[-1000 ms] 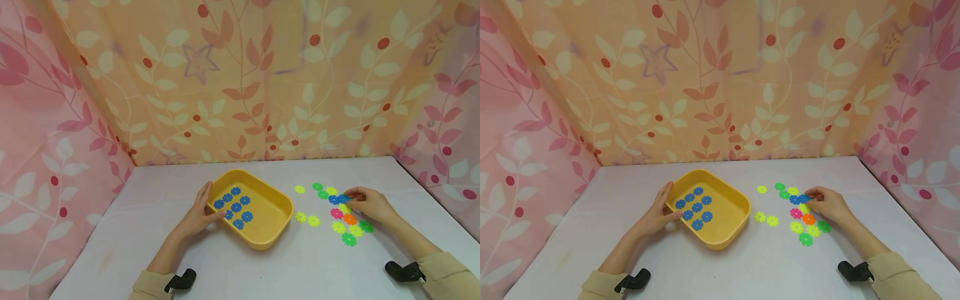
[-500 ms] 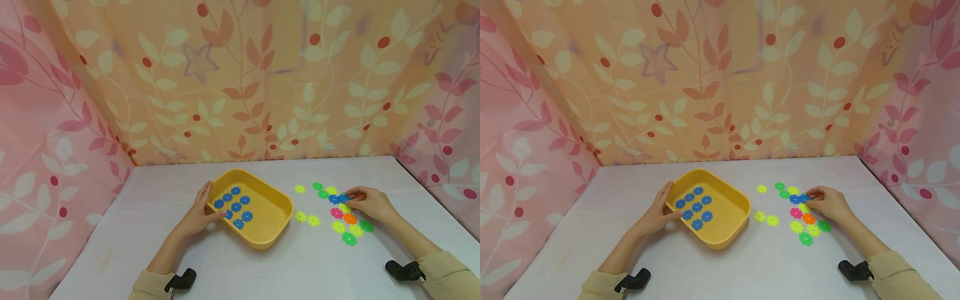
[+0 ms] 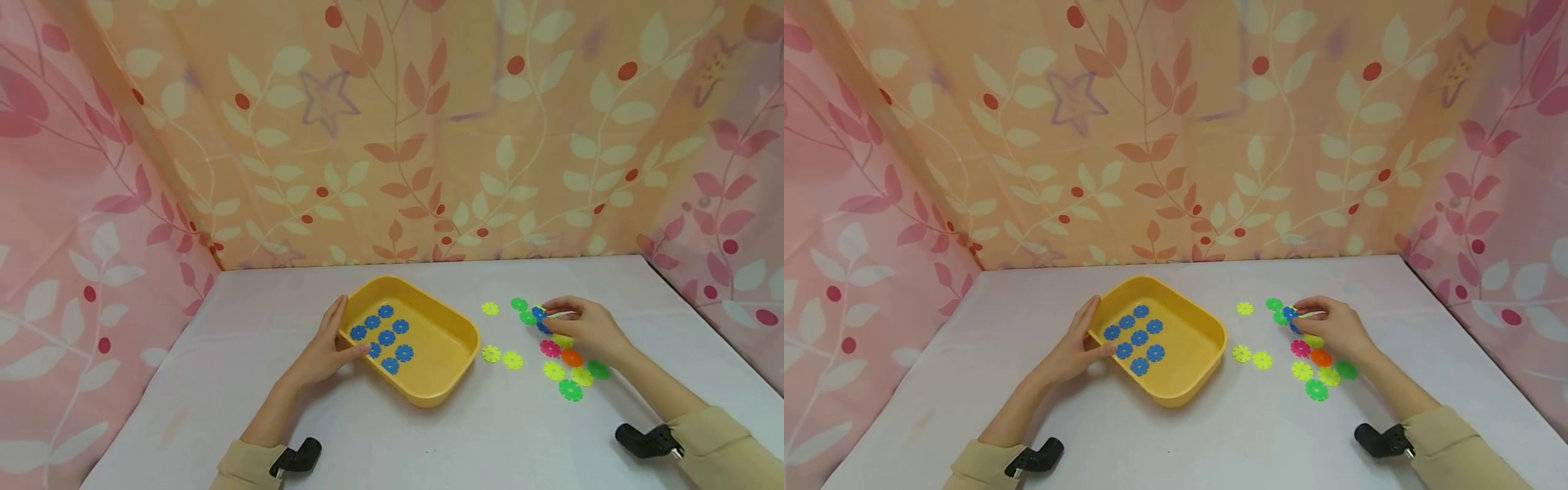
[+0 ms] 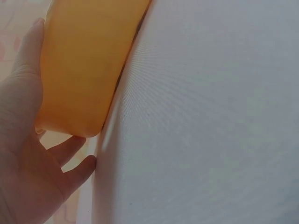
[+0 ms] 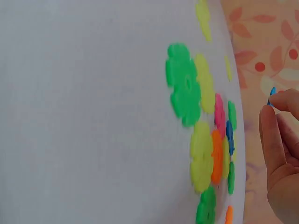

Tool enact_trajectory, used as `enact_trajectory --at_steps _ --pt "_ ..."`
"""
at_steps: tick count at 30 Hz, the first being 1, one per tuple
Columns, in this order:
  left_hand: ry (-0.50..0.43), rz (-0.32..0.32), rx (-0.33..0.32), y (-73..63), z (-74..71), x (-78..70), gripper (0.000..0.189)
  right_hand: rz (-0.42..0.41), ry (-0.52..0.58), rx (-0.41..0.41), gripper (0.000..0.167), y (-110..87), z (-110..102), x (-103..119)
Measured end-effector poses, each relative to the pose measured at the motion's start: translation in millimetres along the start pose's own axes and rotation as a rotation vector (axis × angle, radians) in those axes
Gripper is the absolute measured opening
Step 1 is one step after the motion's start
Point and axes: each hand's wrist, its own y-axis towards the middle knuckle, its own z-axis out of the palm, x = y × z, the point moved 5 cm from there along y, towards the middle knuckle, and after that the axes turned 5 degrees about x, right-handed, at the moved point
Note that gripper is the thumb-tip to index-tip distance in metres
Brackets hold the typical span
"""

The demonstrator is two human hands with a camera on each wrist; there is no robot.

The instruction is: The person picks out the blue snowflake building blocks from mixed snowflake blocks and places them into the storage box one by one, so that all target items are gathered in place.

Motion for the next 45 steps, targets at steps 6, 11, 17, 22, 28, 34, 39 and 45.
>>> enact_trajectory --at_steps 6,11,17,22,28,34,39,45 --pt "-0.014 -0.01 0.007 -0.7 -0.1 0.9 0.108 -0.041 0.205 0.091 0.053 8.7 25.6 32.0" --pt "-0.018 -0.011 0.003 -1.0 -0.1 1.4 0.107 -0.091 0.308 0.175 0.049 16.1 53.1 68.0" --pt "-0.025 -0.016 0.006 0.0 0.3 1.8 0.107 -0.145 0.341 0.253 0.042 23.8 89.7 109.6" --pt "-0.025 -0.015 0.007 0.7 0.6 3.5 0.109 -0.134 0.397 0.292 0.041 30.2 119.8 131.3" --pt "-0.018 -0.015 0.007 0.4 0.2 2.9 0.109 -0.111 0.464 0.343 0.039 36.8 150.0 145.0" --pt "-0.016 -0.012 0.004 1.1 -0.7 1.9 0.11 -0.085 0.333 0.344 0.032 43.2 166.6 147.3" --pt "-0.019 0.002 0.001 1.1 -0.8 2.0 0.109 -0.027 0.192 0.348 0.031 49.4 174.2 145.3" --pt "-0.027 0.018 -0.008 0.1 -1.3 2.3 0.108 0.011 0.116 0.352 0.029 53.5 177.1 141.2"
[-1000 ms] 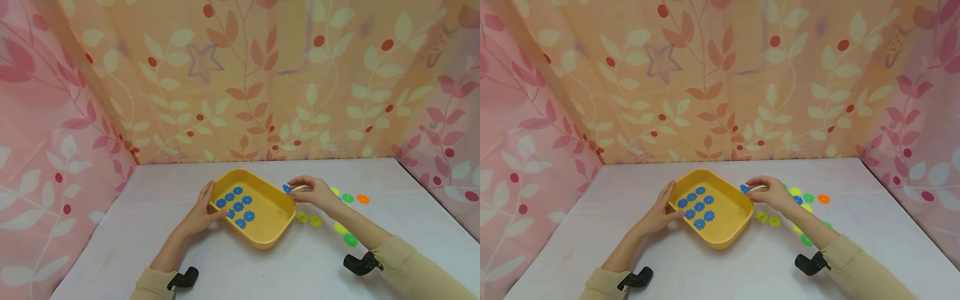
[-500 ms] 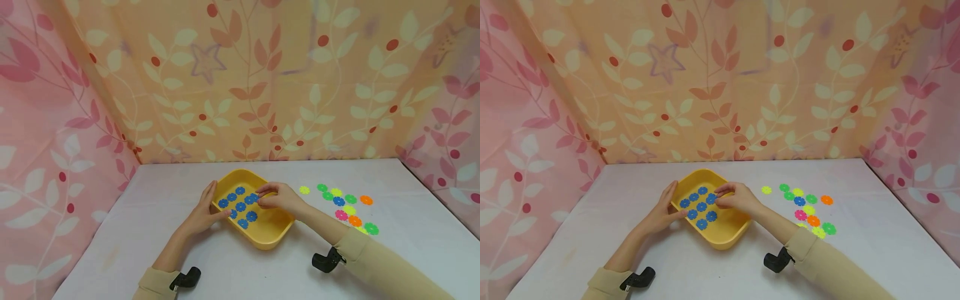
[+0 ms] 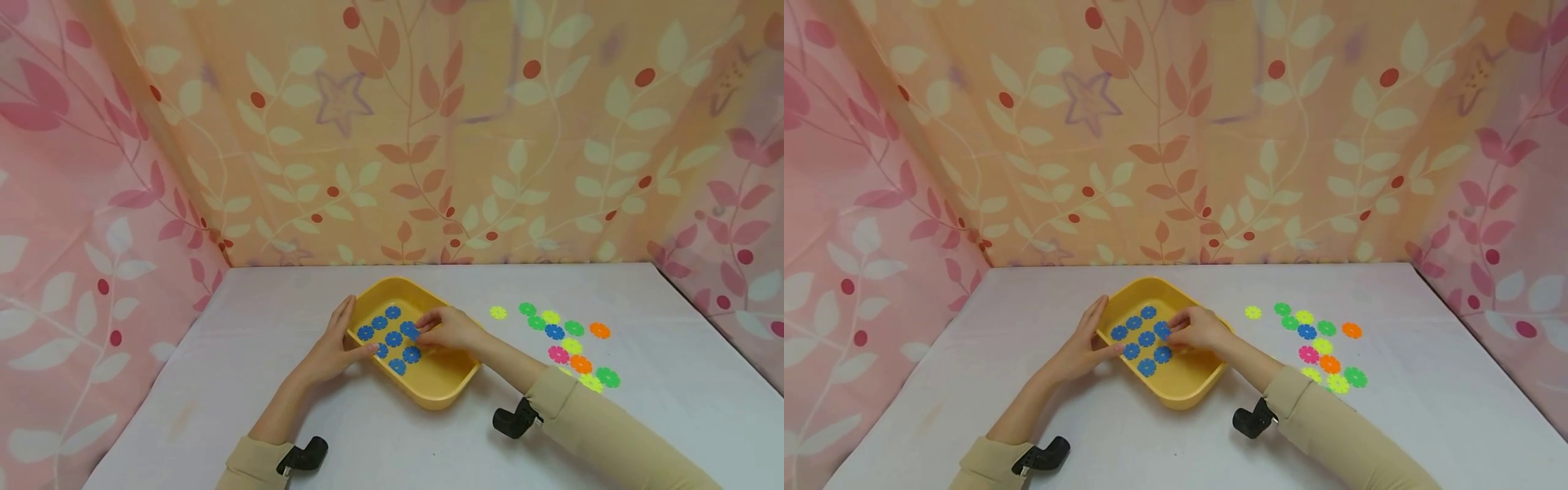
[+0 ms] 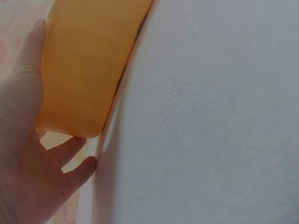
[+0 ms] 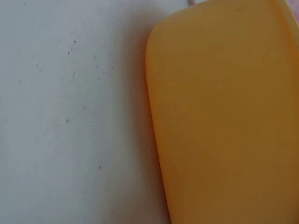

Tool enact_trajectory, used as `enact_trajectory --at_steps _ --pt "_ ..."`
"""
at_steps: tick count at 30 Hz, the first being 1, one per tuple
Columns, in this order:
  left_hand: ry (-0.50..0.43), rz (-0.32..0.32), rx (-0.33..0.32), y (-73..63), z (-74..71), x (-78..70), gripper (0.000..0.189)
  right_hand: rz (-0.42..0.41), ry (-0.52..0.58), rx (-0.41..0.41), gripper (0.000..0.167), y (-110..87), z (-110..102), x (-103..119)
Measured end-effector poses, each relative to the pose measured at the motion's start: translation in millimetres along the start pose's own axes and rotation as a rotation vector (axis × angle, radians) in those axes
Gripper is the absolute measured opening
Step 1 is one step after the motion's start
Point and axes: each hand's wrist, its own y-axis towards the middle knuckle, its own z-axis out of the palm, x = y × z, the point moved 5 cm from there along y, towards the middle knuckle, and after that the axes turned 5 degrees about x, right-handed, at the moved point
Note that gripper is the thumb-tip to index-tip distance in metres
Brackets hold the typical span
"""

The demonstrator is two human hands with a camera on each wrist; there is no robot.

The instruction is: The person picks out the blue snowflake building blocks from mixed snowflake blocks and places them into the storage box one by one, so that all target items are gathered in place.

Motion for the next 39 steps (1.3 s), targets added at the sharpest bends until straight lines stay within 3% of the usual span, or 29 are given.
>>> enact_trajectory --at_steps 8,24,39 --pt "0.006 -0.016 0.009 -0.3 0.2 0.7 0.109 -0.035 -0.159 -0.023 0.024 3.3 -0.2 -4.3" --pt "-0.003 -0.037 0.011 -2.2 0.9 -0.1 0.108 -0.095 -0.355 -0.08 0.023 -3.1 2.2 4.4" --pt "-0.002 -0.032 0.012 -0.4 1.6 1.2 0.108 -0.083 -0.335 -0.086 0.027 -2.5 0.7 4.0"
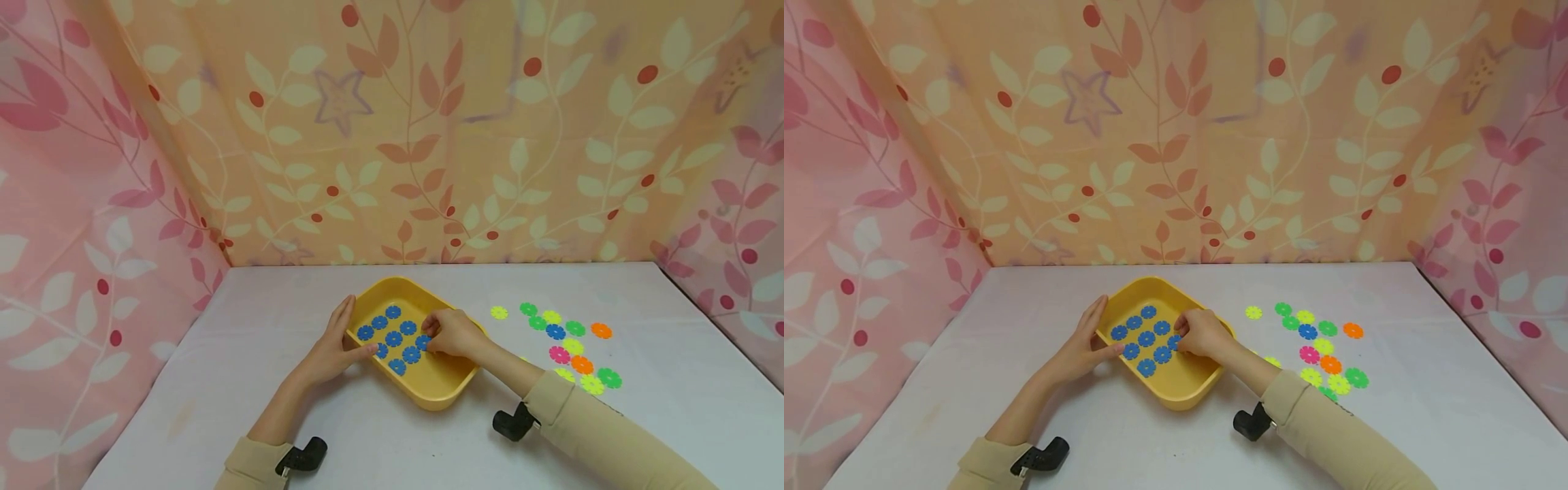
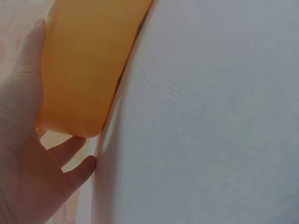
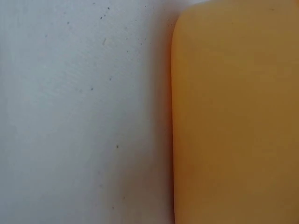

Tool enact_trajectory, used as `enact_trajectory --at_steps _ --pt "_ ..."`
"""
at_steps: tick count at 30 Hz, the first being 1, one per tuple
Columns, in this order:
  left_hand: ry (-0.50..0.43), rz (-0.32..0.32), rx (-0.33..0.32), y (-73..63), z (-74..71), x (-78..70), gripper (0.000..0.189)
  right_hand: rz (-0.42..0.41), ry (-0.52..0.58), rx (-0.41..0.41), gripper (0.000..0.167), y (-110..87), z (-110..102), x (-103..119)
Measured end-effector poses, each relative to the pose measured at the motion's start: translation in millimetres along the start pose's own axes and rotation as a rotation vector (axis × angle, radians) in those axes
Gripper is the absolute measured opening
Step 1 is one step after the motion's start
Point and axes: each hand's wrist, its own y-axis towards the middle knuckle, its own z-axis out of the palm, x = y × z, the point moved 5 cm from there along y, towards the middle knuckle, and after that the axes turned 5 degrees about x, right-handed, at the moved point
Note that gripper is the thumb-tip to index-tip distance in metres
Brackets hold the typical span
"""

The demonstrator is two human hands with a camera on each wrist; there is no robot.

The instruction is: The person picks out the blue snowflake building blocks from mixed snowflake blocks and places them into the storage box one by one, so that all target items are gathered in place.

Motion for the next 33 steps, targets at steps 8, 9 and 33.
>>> enact_trajectory --at_steps 8,9,33 --pt "-0.004 0.004 -0.001 1.2 1.1 -1.7 0.108 -0.002 -0.027 -0.007 0.027 -1.4 -2.1 -0.8" --pt "-0.004 0.005 0.0 1.5 1.3 -1.9 0.108 -0.009 -0.034 -0.012 0.027 -1.6 -2.7 -0.8" --pt "0.036 0.039 -0.005 -0.8 -1.9 -5.9 0.109 -0.041 0.567 -0.095 0.044 -79.8 -79.7 -52.6"
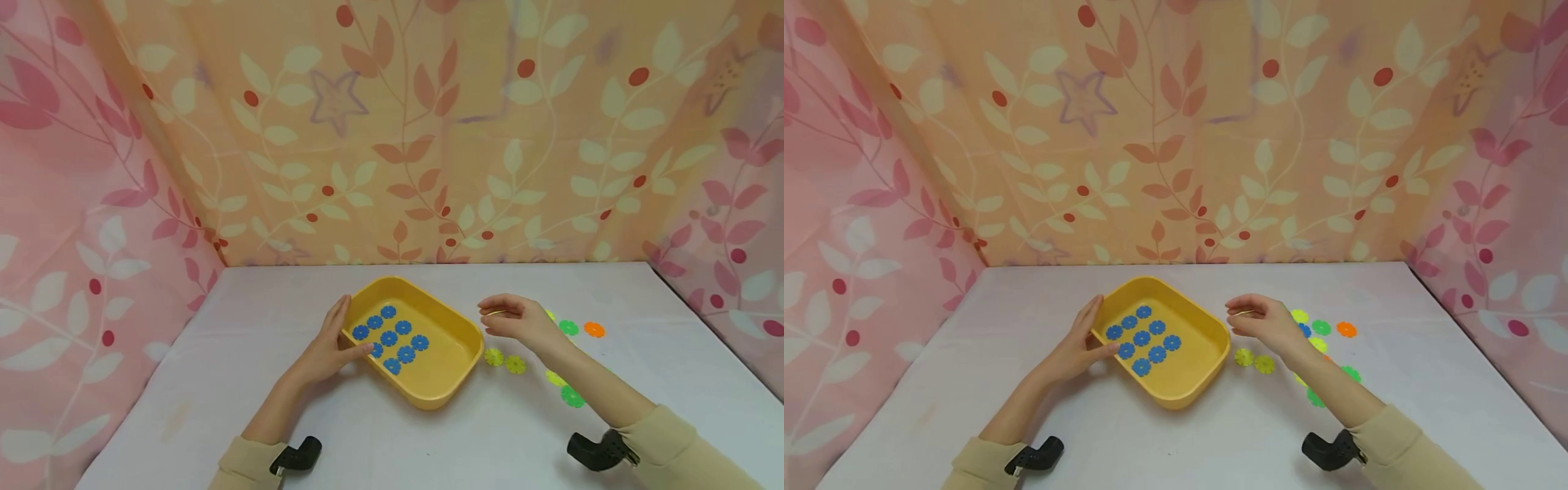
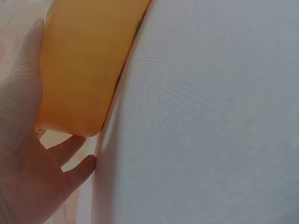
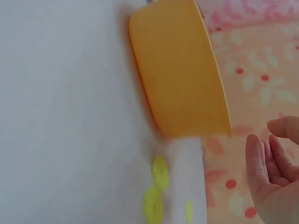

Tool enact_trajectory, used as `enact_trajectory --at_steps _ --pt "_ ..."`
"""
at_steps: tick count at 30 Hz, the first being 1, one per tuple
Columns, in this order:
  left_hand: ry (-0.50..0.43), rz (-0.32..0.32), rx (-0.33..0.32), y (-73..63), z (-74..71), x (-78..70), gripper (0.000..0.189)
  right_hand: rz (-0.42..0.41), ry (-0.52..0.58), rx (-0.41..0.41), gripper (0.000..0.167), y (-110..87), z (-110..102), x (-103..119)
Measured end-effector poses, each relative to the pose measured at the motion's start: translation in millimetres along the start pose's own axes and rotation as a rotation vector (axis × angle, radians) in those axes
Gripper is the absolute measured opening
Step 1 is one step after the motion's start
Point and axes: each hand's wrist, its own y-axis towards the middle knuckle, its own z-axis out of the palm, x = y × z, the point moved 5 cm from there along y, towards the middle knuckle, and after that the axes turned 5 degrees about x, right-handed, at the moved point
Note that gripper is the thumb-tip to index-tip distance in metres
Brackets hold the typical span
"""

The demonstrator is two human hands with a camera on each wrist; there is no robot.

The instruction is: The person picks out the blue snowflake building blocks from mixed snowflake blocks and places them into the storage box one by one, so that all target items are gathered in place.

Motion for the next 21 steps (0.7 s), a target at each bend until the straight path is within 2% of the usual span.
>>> enact_trajectory --at_steps 6,8,12,15,17,21 --pt "0.015 0.006 0.0 1.9 -1.7 1.7 0.109 0.064 0.078 -0.062 0.056 -20.4 -37.3 -18.0" --pt "0.017 0.002 0.004 2.7 -1.3 2.5 0.109 0.09 0.127 -0.085 0.054 -25.1 -48.6 -27.1" --pt "0.019 -0.004 0.004 3.3 -0.9 3.0 0.109 0.121 0.216 -0.115 0.038 -31.8 -71.3 -46.9" --pt "0.009 -0.001 0.002 2.8 -1.3 1.5 0.109 0.135 0.221 -0.135 0.04 -34.8 -87.0 -60.3" --pt "0.003 0.003 0.001 2.3 -1.3 0.4 0.109 0.161 0.163 -0.148 0.05 -36.2 -95.7 -68.3" --pt "0.001 -0.001 -0.002 2.1 -0.1 1.3 0.108 0.209 -0.105 -0.156 0.063 -36.6 -105.6 -79.1"
